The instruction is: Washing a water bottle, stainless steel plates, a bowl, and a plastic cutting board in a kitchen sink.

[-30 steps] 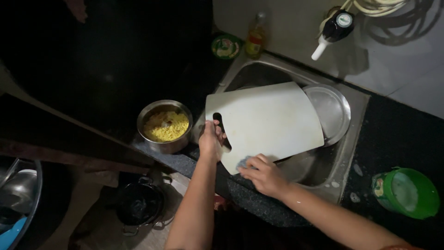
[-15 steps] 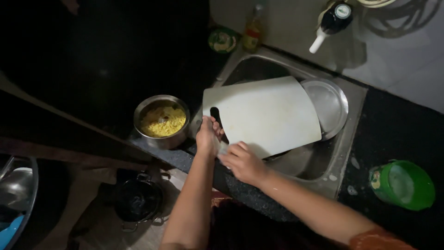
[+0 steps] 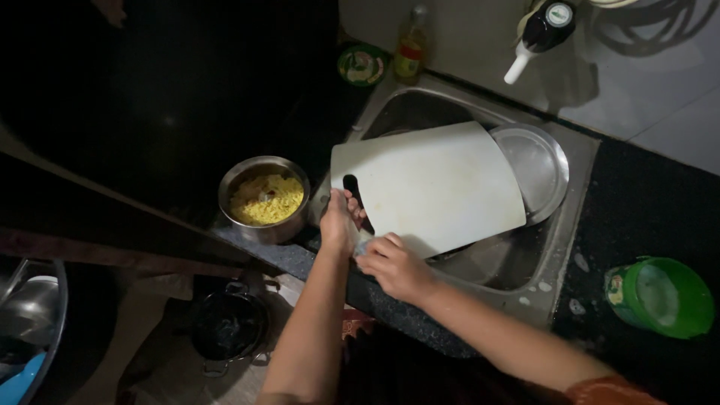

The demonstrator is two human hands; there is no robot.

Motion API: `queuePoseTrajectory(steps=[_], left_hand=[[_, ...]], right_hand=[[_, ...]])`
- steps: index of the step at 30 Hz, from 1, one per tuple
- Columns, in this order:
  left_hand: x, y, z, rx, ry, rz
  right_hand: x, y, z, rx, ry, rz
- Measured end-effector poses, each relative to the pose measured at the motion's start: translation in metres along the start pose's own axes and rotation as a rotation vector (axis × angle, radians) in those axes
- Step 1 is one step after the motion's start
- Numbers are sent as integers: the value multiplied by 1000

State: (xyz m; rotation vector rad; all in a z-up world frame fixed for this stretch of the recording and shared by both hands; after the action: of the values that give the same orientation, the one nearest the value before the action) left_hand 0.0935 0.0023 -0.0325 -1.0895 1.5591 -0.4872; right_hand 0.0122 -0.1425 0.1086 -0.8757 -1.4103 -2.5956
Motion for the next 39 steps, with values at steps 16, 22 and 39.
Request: queuePoseTrajectory(steps=[16,22,39], left_hand=[[-5,10,-1,-61,-256,396],[-33,-14,-27,-203,-748,1211],[-30,-8,-24,-298,-414,1344]], right_hand=[[-49,2,-46,-156,-495,-42],[-132,15,-4,-178,-169,-240],[-127,17,78,-194,-285,-227]])
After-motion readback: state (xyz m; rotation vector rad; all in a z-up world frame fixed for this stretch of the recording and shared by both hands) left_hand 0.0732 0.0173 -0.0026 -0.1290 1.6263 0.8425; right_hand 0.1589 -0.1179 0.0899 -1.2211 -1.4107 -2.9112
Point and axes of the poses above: each hand's wrist, its own z-axis towards the middle knuckle, its own y-axis out of the back of the hand, x = y × z, the point moved 6 cm from there along z, towards the middle knuckle, and after that the axes turned 5 degrees about x, right-handed, at the moved point
